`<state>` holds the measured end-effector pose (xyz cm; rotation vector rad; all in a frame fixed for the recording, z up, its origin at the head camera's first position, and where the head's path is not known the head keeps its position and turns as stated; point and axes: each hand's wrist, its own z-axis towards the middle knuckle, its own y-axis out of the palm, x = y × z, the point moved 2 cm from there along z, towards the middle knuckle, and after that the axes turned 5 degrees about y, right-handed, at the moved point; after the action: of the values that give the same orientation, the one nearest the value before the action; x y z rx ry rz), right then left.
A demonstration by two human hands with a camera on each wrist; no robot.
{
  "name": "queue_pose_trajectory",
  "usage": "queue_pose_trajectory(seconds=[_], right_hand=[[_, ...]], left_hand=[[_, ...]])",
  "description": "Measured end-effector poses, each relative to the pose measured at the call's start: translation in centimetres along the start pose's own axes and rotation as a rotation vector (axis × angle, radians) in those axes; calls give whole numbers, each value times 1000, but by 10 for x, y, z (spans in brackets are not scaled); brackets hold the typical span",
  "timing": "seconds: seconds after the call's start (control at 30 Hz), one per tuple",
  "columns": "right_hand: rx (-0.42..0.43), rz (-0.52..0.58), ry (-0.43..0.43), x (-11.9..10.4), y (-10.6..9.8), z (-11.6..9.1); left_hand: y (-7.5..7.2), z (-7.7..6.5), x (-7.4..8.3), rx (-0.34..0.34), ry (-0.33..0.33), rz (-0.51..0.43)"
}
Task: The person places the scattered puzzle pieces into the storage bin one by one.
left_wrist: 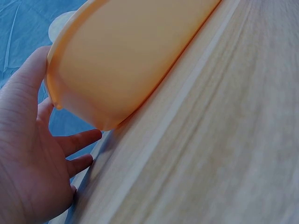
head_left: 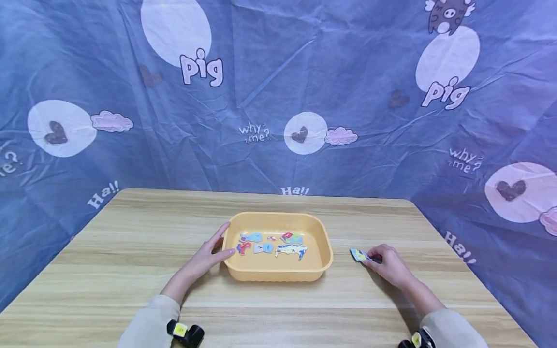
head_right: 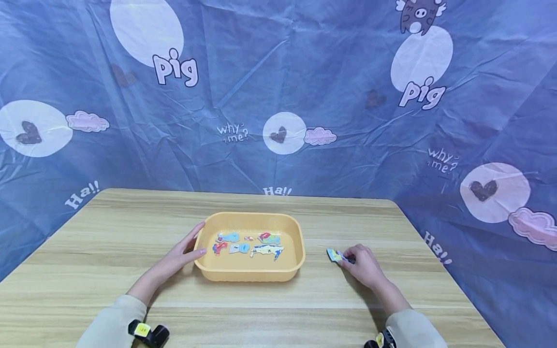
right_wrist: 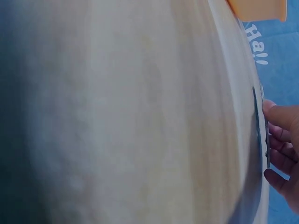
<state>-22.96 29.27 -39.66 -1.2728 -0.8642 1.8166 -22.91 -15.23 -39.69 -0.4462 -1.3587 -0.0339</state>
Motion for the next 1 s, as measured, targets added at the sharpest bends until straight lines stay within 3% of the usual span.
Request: queue_pose_trajectory(seconds=[0.13, 0.27, 0.63, 1.0], right_hand=[[9, 36, 4, -4, -2, 4], [5, 61, 12, -8, -5, 8], [14, 113, -27, -21, -12, 20], [0, 189, 9, -45, -21, 36]], left_hand=[[0, 2, -10, 6, -6, 5], [0, 2, -10, 9, -8, -14], [2, -8, 20, -1, -16, -12], [2, -6, 20, 2, -10, -20]])
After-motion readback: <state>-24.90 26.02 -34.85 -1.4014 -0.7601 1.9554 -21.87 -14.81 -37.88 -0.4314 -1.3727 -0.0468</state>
